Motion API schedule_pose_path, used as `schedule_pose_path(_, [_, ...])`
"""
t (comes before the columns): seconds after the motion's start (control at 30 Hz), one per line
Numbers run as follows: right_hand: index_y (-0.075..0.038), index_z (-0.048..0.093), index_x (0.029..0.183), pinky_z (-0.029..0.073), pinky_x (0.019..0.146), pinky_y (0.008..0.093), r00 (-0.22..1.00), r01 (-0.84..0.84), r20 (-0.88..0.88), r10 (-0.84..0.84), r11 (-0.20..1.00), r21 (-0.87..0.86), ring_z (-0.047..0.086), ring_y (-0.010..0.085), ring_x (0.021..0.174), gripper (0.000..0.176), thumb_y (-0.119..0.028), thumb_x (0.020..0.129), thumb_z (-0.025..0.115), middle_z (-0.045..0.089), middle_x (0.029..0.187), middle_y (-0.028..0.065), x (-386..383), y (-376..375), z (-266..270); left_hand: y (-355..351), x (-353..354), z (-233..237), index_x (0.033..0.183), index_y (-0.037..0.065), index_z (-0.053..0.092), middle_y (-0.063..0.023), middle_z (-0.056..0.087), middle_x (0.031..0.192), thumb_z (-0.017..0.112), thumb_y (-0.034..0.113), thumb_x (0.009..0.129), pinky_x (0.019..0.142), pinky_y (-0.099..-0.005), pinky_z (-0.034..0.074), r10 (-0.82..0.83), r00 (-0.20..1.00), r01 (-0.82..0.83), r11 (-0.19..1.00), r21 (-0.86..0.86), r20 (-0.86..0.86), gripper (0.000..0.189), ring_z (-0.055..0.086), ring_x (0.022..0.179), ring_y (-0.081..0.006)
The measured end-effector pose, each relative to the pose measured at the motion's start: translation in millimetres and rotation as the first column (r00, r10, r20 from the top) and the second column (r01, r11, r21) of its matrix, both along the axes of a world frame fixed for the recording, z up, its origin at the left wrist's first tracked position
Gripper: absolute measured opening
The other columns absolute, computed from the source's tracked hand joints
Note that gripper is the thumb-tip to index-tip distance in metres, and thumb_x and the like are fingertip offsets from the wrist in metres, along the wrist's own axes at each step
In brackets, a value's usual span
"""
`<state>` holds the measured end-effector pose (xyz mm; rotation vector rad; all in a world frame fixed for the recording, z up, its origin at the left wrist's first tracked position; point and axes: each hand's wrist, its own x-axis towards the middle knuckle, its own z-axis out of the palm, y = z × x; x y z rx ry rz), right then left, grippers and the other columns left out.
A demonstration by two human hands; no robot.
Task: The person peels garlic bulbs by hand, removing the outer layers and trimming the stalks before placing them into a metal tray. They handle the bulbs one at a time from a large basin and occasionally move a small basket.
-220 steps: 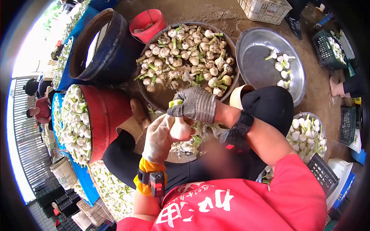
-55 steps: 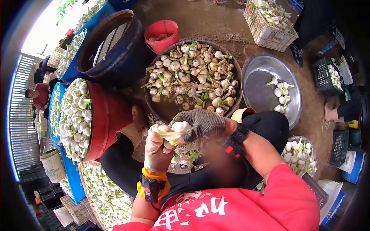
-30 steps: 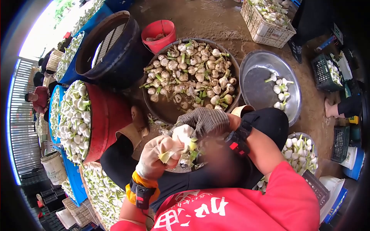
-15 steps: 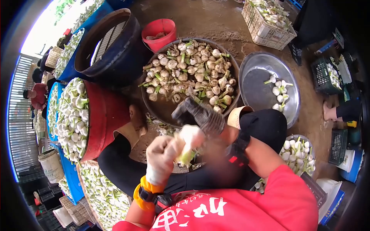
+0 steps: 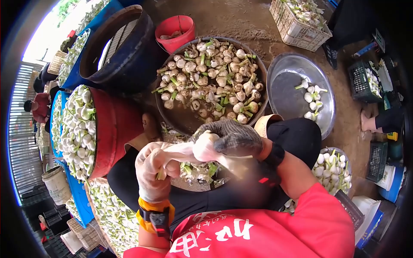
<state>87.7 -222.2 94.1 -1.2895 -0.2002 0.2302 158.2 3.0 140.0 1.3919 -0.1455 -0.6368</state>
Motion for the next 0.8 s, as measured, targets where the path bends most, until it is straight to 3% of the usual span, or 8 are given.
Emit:
schedule_pose_path(0.3, [-0.003,0.063,0.089,0.047,0.065,0.0373,0.981,0.175,0.127,-0.145,0.946,-0.274,0.059,0.0279,0.068,0.037,-0.038,0.094,0.054,0.061,0.075,0.0132,7,32,-19,19,-14,-38,0.072,0.005,0.055,-0.0011,0.053,0.058,0.058,0.029,0.092,0.046,-0.0232,0.035,0.142,0.989,-0.145,0.968,0.207,0.03,0.031,0.044,0.047,-0.0087])
schedule_pose_path(0.43, [0.002,0.061,0.089,0.048,0.07,0.0315,0.983,0.067,0.112,-0.145,0.853,0.518,0.056,0.0138,0.078,0.022,-0.019,0.091,0.057,0.06,0.092,0.0046,7,55,-53,20,-25,-16,0.068,0.007,0.051,-0.0002,0.05,0.057,0.054,0.03,0.095,0.045,-0.0233,0.033,-0.125,0.785,-0.126,0.927,0.354,0.607,0.036,0.043,0.047,-0.0086])
schedule_pose_path(0.47, [0.003,0.062,0.095,0.049,0.079,0.0342,0.995,0.047,0.05,-0.092,0.818,0.574,0.06,0.0186,0.092,0.023,-0.019,0.091,0.058,0.063,0.101,0.0095,2,48,-47,18,-36,-3,0.065,0.006,0.051,-0.0018,0.051,0.057,0.056,0.025,0.093,0.046,-0.0244,0.033,0.135,0.987,-0.139,0.989,-0.049,-0.083,0.035,0.044,0.047,-0.0099])
schedule_pose_path(0.5, [0.003,0.062,0.095,0.049,0.079,0.0342,0.995,0.044,0.051,-0.089,0.818,0.573,0.06,0.0186,0.092,0.023,-0.019,0.091,0.058,0.063,0.101,0.0095,1,44,-41,15,-42,5,0.065,0.006,0.051,-0.0018,0.051,0.057,0.056,0.025,0.093,0.046,-0.0244,0.033,0.138,0.987,-0.142,0.989,-0.05,-0.082,0.035,0.044,0.047,-0.0099])
schedule_pose_path(0.57, [0.003,0.062,0.099,0.048,0.089,0.0348,0.916,0.257,0.332,-0.225,0.965,-0.054,0.06,0.022,0.099,0.025,-0.02,0.09,0.057,0.064,0.108,0.0115,6,35,-34,12,-47,13,0.061,0.006,0.05,-0.003,0.054,0.056,0.061,0.017,0.089,0.048,-0.0262,0.037,0.096,0.991,-0.111,0.976,0.189,0.089,0.032,0.048,0.048,-0.0111])
schedule_pose_path(0.6, [0.002,0.062,0.1,0.048,0.093,0.0363,0.95,0.265,0.172,-0.261,0.964,-0.001,0.061,0.027,0.102,0.023,-0.017,0.089,0.057,0.064,0.108,0.0137,8,31,-37,13,-42,9,0.059,0.007,0.051,-0.0027,0.057,0.056,0.065,0.01,0.084,0.05,-0.0281,0.041,-0.089,0.867,-0.074,0.95,0.303,0.491,0.029,0.052,0.049,-0.0123])
schedule_pose_path(0.7, [0.002,0.063,0.092,0.05,0.087,0.0353,0.936,0.157,0.14,-0.323,0.74,0.654,0.063,0.0269,0.099,0.018,-0.013,0.087,0.056,0.065,0.103,0.0136,19,15,-48,18,-40,1,0.059,0.008,0.053,-0.0028,0.056,0.053,0.068,0.008,0.08,0.051,-0.0293,0.041,-0.277,0.782,0.103,0.941,0.323,0.559,0.026,0.054,0.049,-0.0158])
schedule_pose_path(0.8, [0.001,0.064,0.096,0.05,0.085,0.0325,0.922,0.357,-0.022,-0.387,0.825,0.438,0.063,0.0214,0.097,0.017,-0.013,0.089,0.056,0.064,0.095,0.0104,13,-3,-28,43,-26,-69,0.085,0.003,0.064,-0.0123,0.065,0.078,0.077,0.017,0.08,0.063,-0.0328,0.05,-0.695,0.607,0.141,0.571,0.809,0.385,0.02,0.061,0.067,-0.0233])
